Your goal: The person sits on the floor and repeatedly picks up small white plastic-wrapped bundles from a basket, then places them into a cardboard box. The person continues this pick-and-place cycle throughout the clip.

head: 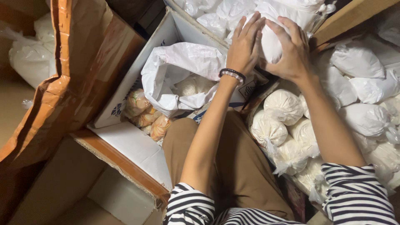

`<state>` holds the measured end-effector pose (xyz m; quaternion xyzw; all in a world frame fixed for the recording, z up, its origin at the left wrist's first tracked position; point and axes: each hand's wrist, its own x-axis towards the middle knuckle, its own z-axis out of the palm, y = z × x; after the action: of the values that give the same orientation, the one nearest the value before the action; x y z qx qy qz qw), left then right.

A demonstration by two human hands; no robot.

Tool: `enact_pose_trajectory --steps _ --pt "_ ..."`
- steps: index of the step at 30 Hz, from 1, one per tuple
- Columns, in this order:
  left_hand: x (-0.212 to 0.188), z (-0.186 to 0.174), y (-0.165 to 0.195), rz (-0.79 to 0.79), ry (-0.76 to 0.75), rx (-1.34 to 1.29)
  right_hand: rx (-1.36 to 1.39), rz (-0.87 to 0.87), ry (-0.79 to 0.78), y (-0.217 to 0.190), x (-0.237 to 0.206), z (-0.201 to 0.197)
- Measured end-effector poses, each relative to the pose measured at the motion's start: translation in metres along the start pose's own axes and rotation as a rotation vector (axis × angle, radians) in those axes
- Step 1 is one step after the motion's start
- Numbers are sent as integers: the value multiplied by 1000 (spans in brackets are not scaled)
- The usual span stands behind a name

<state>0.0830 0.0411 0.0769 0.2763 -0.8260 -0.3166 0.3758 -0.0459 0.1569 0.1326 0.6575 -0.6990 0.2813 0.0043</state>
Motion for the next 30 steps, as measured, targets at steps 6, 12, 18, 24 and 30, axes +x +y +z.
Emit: enact_pose_trajectory --steps 6,12,18,24,30 --pt "15 2 -15 -10 -8 -56 -73 -59 -27 -3 13 -9" --pt "16 2 -21 -62 3 -64 -101 29 -82 -7 22 -18" --pt "21 6 -17 -80 10 -84 -127 188 -176 -3 27 -14" --pt "30 19 -11 88 80 174 149 147 -164 33 34 1" --pt "31 30 -18 92 86 284 15 91 44 33 29 34"
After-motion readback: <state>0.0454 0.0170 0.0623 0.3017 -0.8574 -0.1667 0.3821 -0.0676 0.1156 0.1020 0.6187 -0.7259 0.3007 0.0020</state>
